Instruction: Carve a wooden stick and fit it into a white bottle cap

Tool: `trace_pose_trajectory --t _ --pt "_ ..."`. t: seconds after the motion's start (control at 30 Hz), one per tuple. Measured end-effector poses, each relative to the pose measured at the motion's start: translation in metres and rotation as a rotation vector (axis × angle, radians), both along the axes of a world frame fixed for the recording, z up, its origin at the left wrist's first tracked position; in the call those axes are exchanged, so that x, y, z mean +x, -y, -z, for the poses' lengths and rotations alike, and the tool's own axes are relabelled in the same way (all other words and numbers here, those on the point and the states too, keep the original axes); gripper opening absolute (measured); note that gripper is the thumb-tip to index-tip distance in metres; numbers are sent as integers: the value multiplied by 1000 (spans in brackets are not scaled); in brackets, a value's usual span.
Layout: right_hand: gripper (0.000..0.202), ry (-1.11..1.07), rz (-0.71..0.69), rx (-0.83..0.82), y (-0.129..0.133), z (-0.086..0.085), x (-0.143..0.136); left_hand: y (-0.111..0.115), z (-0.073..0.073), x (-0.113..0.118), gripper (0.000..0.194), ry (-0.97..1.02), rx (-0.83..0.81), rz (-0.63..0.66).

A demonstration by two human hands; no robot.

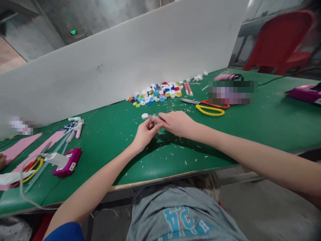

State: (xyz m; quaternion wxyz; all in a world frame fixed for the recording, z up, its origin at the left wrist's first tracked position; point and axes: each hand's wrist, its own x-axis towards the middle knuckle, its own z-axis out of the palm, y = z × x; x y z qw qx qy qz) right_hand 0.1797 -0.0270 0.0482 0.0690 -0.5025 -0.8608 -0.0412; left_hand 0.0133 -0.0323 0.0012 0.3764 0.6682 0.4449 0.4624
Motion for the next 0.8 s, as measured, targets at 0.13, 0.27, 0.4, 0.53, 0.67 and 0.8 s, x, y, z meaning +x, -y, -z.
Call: trace_pose_trajectory --t 0.13,0.27,0.4,0.53,0.67,0.8 --pt "54 28 87 -8 3 -1 -5 -2 -1 0 37 -60 -7 -23" --pt "50 36 131 -9 6 -3 -9 -4 0 1 33 -81 -6 -41" --pt "48 27 132 2 3 -1 -9 -6 1 1 34 -72 -18 -37" --pt "52 13 138 25 0 4 -9 -5 -1 2 36 -49 -28 -44" --pt "51 9 151 35 -1 5 -10 -4 -2 3 36 -54 -26 -60" --pt "49 16 164 43 0 5 -11 -5 0 2 37 -86 -13 -57"
